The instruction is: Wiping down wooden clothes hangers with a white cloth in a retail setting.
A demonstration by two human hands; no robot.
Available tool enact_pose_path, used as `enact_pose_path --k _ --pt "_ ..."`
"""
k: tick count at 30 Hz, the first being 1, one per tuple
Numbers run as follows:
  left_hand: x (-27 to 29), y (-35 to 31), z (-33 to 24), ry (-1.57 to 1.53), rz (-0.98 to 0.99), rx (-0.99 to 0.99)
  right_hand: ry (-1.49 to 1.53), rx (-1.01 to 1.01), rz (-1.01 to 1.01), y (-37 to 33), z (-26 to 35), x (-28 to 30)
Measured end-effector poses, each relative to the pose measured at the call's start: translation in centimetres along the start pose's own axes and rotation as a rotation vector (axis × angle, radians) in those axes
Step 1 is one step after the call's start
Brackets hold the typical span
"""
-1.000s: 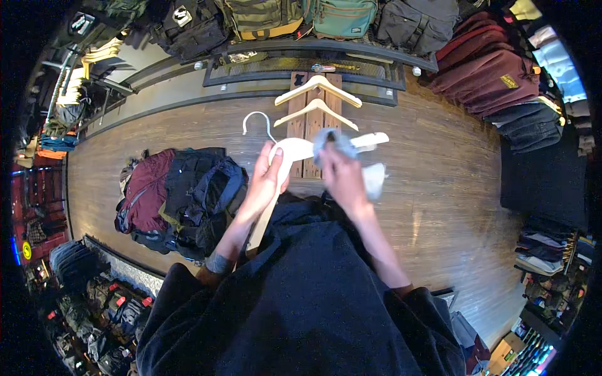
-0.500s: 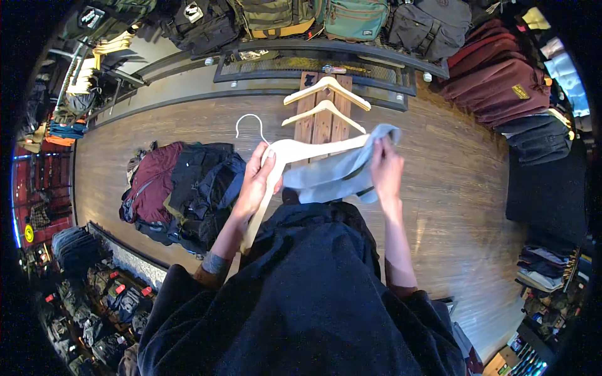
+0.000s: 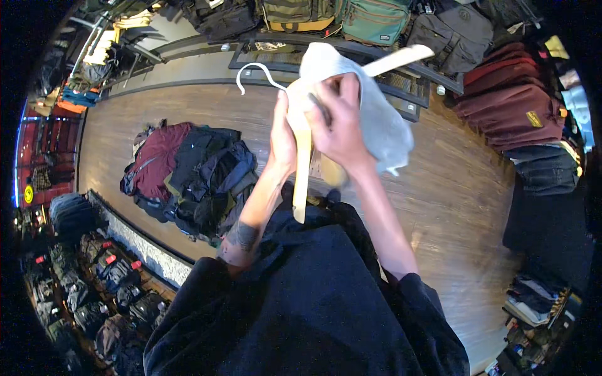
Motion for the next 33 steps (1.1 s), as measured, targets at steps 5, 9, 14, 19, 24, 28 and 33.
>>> enact_pose_path --k 5,9,14,19,24,28,33 --pt "-1.7 -1.2 0.7 -0.027 0.082 -0.094 0.147 -0.048 -0.071 -2.4 -2.8 -2.0" --pt "0.9 -2.1 1.8 0.069 -0.047 -0.168 0.402 -0.321 0.022 -3.8 -4.3 -3.2" --pt "5.6 -2.0 2.1 0.556 -0.206 -0.402 0.877 -0.696 0.388 -6.6 -3.3 -6.8" --pt "9.5 -0.5 9.2 -0.458 0.006 -0.051 1.192 -0.805 0.510 -3.3 0.7 -6.4" --pt "4.5 -3.4 3.5 0.150 0.005 -0.131 0.610 -0.451 0.196 -2.3 -5.8 -3.8" --pt "4.7 -3.6 2.7 -0.041 -0.063 -0.065 -0.084 -0.078 0.205 -3.9 -0.4 -2.5" --pt "5.8 -3.8 3.2 -0.207 -0.094 0.008 0.357 -0.259 0.141 -7.7 -1.5 -4.0"
Point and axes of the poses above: each hand's wrist, its own y-axis towards the middle knuckle, its own x-axis out of the back of the hand, z = x × y, the point moved 10 cm from there along y, towards the middle knuckle, and after that the axes turned 9 degrees about y, right-handed, at the moved point
